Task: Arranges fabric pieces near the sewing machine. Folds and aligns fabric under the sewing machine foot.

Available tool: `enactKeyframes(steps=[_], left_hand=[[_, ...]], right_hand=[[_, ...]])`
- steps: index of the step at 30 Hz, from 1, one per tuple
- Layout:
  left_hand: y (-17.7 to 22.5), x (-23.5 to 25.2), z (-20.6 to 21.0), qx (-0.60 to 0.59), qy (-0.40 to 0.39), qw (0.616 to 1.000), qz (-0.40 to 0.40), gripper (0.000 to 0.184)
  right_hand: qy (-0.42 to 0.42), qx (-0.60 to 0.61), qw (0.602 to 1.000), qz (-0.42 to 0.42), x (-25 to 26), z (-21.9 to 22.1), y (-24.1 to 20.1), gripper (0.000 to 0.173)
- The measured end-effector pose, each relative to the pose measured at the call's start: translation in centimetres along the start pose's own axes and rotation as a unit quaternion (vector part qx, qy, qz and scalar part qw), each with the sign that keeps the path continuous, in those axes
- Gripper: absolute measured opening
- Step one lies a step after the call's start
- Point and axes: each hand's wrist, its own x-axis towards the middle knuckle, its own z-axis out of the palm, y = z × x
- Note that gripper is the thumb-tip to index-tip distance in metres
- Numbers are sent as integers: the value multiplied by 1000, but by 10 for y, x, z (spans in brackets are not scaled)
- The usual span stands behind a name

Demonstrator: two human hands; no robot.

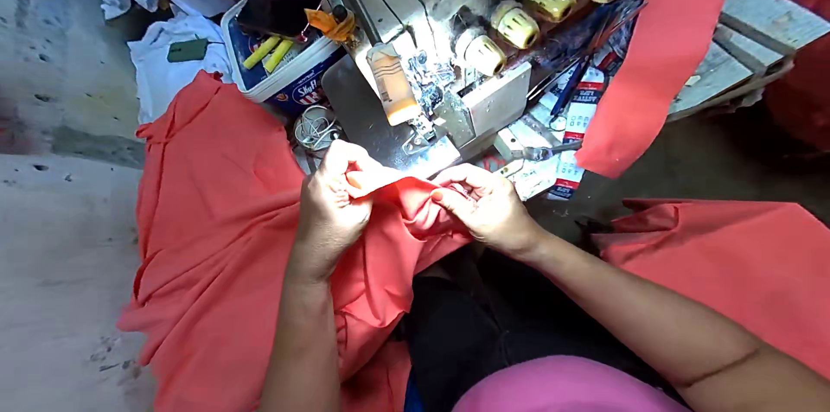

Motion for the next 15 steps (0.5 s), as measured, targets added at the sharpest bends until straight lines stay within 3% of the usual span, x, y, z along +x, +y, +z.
enactKeyframes(steps=[8,11,15], left_hand=[[-1,22,2,120,57,991,23,17],[-8,35,8,199,20,979,-44,17],[-32,54,23,182,0,975,-126,28]], right_hand=[[82,-101,975,-182,10,4,5,23],[106,-144,974,-141,12,5,5,31],[106,-167,980,-35,13,2,-4,37]])
